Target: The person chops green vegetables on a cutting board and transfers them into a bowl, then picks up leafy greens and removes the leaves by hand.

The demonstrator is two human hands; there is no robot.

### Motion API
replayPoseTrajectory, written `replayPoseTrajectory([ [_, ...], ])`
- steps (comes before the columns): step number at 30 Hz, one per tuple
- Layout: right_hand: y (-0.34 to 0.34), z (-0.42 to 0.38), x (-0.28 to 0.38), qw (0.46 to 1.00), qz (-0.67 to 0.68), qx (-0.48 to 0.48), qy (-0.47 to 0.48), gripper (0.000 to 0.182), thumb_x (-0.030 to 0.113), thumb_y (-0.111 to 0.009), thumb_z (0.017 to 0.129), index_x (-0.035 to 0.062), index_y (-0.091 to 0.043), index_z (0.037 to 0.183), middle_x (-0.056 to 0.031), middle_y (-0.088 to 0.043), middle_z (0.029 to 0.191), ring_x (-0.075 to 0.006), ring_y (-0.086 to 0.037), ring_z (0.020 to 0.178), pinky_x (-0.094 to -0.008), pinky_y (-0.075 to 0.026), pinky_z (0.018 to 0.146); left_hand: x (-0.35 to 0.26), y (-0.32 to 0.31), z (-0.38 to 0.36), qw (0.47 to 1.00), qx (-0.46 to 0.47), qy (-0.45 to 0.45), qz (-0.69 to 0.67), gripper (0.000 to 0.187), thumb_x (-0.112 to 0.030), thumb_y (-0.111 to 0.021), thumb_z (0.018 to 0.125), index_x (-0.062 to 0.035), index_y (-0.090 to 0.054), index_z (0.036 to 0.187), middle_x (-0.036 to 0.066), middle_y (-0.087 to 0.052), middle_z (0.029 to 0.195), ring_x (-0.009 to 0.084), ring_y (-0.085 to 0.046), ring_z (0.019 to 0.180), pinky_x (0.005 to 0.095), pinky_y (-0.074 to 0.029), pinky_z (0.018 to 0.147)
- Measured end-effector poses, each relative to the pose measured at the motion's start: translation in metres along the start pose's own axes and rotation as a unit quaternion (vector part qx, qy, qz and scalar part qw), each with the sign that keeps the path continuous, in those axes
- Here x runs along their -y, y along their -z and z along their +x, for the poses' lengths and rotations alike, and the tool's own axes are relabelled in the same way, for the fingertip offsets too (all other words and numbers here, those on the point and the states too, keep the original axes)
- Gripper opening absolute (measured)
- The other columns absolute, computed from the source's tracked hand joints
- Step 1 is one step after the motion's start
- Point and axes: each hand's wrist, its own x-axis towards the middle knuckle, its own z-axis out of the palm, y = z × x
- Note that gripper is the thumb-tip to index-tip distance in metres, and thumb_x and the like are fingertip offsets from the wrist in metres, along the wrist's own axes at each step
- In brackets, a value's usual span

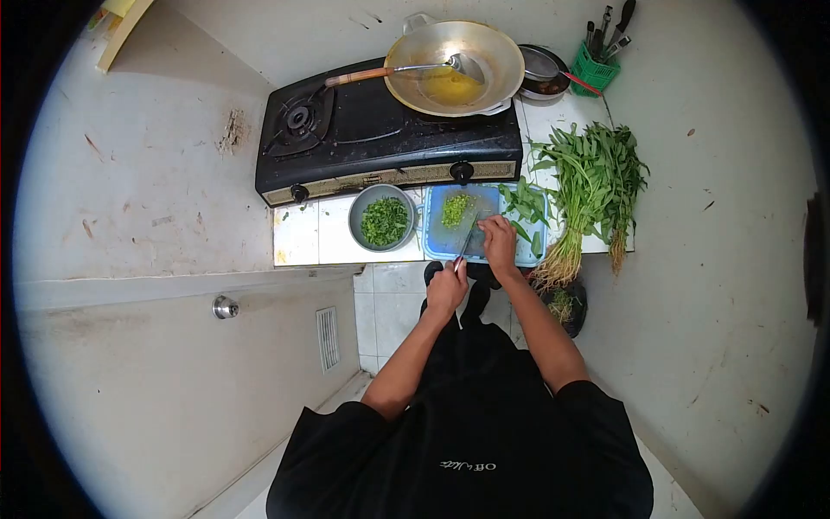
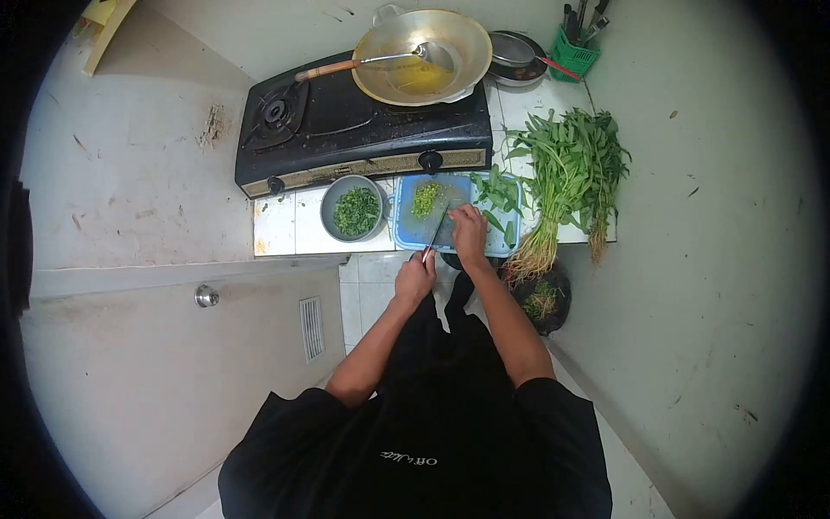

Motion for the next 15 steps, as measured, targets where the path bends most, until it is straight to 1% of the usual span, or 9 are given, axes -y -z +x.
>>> replayPoseTrajectory([
  [2, 0.001, 0.0, 0.006, 1.0, -0.001, -0.016, 0.006, 0.021, -0.003, -0.064, 0.081, 0.0085, -0.076, 0.094, -0.0066, -0.066, 0.095, -0.0289, -0.062, 0.095, -0.0432, -0.044, 0.081, -0.006, 0.008, 0.0, 1.0, -0.014, 0.006, -0.002, 0.05, -0.045, -0.049, 0.103, 0.0012, -0.066, 0.105, 0.035, -0.068, 0.085, 0.0541, -0.067, 0.084, 0.0616, -0.054, 0.078],
  [3, 0.012, 0.008, -0.005, 1.0, -0.013, -0.016, 0.015, 0.021, -0.003, -0.064, 0.081, 0.0085, -0.076, 0.094, -0.0066, -0.066, 0.095, -0.0289, -0.062, 0.095, -0.0432, -0.044, 0.081, -0.023, -0.002, 0.01, 1.0, -0.015, 0.002, -0.016, 0.05, -0.045, -0.049, 0.103, 0.0012, -0.066, 0.105, 0.035, -0.068, 0.085, 0.0541, -0.067, 0.084, 0.0616, -0.054, 0.078],
  [6, 0.012, 0.006, 0.001, 0.999, -0.011, -0.039, 0.02, 0.02, -0.003, -0.062, 0.082, 0.0081, -0.075, 0.093, -0.0065, -0.066, 0.094, -0.0294, -0.061, 0.094, -0.0433, -0.044, 0.081, -0.031, 0.003, 0.029, 0.998, -0.04, -0.014, -0.036, 0.05, -0.044, -0.049, 0.103, 0.0026, -0.067, 0.103, 0.034, -0.068, 0.087, 0.0537, -0.067, 0.085, 0.06, -0.054, 0.078],
  [9, 0.012, 0.004, 0.001, 0.999, -0.002, -0.034, 0.024, 0.021, -0.003, -0.062, 0.083, 0.0076, -0.075, 0.094, -0.007, -0.066, 0.094, -0.03, -0.061, 0.092, -0.0432, -0.044, 0.081, -0.026, 0.007, 0.035, 0.998, -0.022, -0.012, -0.063, 0.051, -0.044, -0.049, 0.103, 0.003, -0.068, 0.103, 0.035, -0.068, 0.087, 0.0538, -0.067, 0.086, 0.0597, -0.053, 0.079],
  [15, 0.007, 0.002, 0.001, 0.999, 0.017, -0.037, 0.02, 0.021, -0.002, -0.062, 0.083, 0.0069, -0.076, 0.097, -0.0085, -0.067, 0.096, -0.0308, -0.062, 0.094, -0.0433, -0.045, 0.083, -0.024, 0.014, 0.013, 0.996, -0.012, -0.024, -0.084, 0.052, -0.044, -0.049, 0.103, 0.0041, -0.068, 0.107, 0.036, -0.067, 0.086, 0.0547, -0.066, 0.088, 0.0594, -0.053, 0.081],
])
